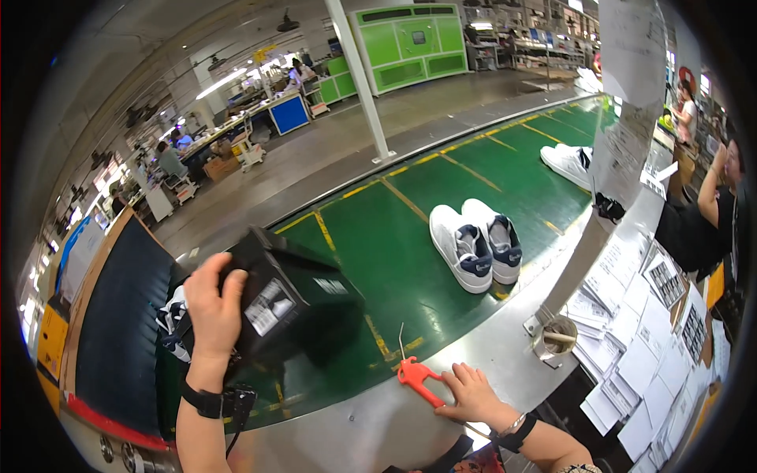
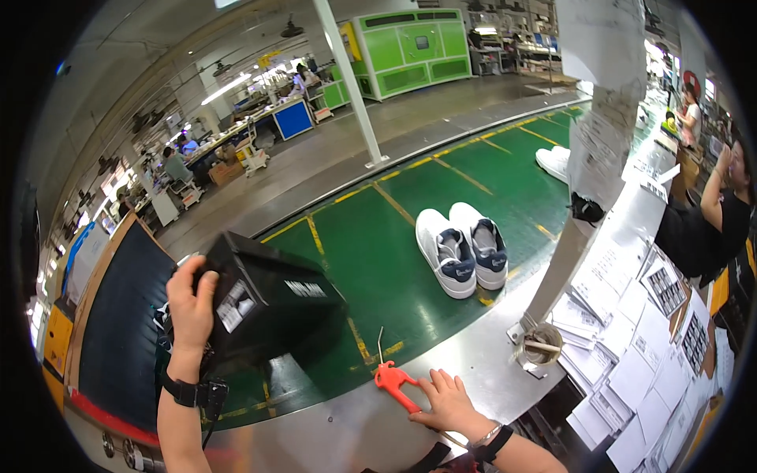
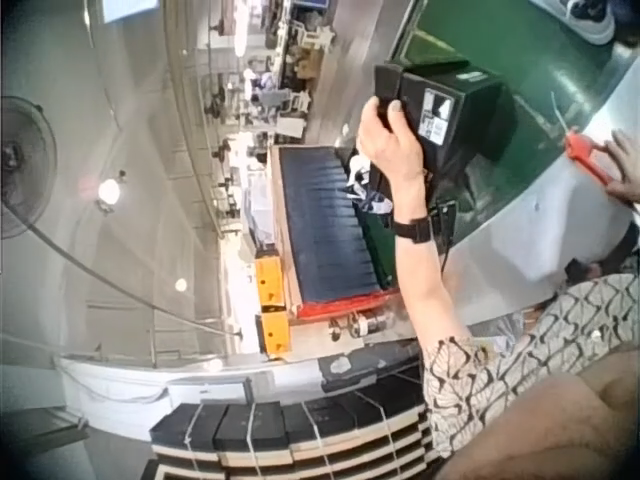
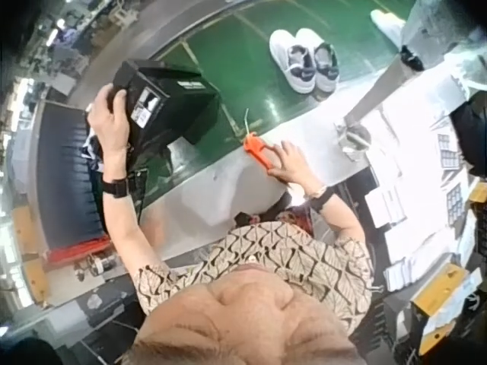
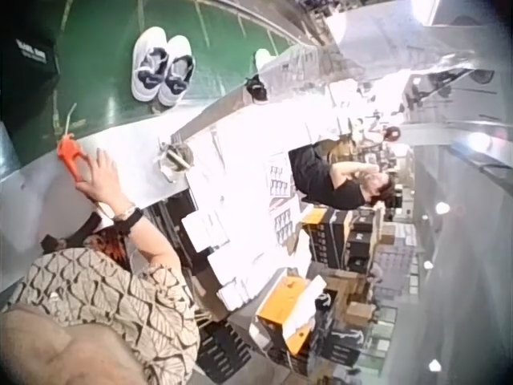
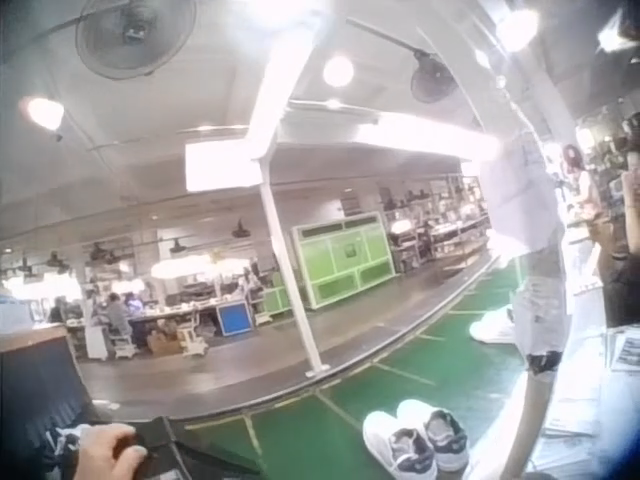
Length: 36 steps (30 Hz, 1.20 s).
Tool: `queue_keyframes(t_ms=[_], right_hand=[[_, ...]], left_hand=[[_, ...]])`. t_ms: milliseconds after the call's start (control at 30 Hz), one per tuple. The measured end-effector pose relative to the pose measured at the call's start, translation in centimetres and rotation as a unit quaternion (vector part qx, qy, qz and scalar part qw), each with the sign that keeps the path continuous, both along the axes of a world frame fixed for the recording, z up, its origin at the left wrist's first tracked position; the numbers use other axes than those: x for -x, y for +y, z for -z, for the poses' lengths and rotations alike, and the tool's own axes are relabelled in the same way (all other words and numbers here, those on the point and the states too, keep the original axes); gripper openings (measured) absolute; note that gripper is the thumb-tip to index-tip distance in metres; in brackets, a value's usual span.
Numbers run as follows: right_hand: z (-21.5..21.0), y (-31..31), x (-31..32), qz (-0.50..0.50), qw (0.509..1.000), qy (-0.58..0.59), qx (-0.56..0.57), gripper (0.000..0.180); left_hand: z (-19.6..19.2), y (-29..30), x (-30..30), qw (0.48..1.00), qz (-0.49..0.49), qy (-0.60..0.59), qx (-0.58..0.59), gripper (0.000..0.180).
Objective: Cleaning sneakers with an air gun, placing them in shoe boxes, and bundling stacks of shoe boxes with wire.
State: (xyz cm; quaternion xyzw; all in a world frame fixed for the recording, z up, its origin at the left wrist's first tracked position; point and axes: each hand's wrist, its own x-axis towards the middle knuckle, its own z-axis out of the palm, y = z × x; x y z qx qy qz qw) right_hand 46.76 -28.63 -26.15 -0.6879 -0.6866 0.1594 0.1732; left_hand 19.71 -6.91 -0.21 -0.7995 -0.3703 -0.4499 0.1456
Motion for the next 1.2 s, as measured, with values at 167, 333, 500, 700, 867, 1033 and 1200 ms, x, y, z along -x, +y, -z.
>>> queue_keyframes(t_ms=[167, 333, 500, 700, 867, 1033, 1200], right_hand=[[-1.4, -0.4, 1.6, 0.037, 0.998, -0.053, 0.003, 0.085], [-1.5, -0.4, 0.5, 0.013, 0.999, -0.035, 0.011, 0.071], [-0.4, -2.6, -2.7, 0.132, 0.989, -0.063, -0.025, 0.058], [-1.4, -2.9, -4.0, 0.145, 0.987, -0.071, -0.023, 0.05], [-4.0, -2.6, -7.3, 0.194, 0.915, 0.342, -0.093, 0.044], [-8.3, -2.4, -9.3, 0.26, 0.868, 0.414, -0.09, 0.055], [-7.0, -2.1, -10.0, 0.263, 0.871, 0.415, -0.011, 0.058]], left_hand=[[4.2, 0.8, -1.9, 0.986, 0.037, 0.09, -0.133, 0.03], [14.4, -0.7, -6.6, 0.96, 0.169, 0.218, 0.056, 0.048], [19.0, -2.5, -6.2, 0.934, 0.065, 0.325, 0.13, 0.058], [17.8, -1.3, -10.3, 0.949, 0.144, 0.177, 0.218, 0.041], [18.0, -1.4, -14.7, 0.936, 0.127, 0.216, 0.247, 0.035], [17.0, -1.1, -20.2, 0.932, 0.204, 0.214, 0.208, 0.03], [17.6, -1.2, -26.6, 0.915, 0.251, 0.203, 0.24, 0.039]])
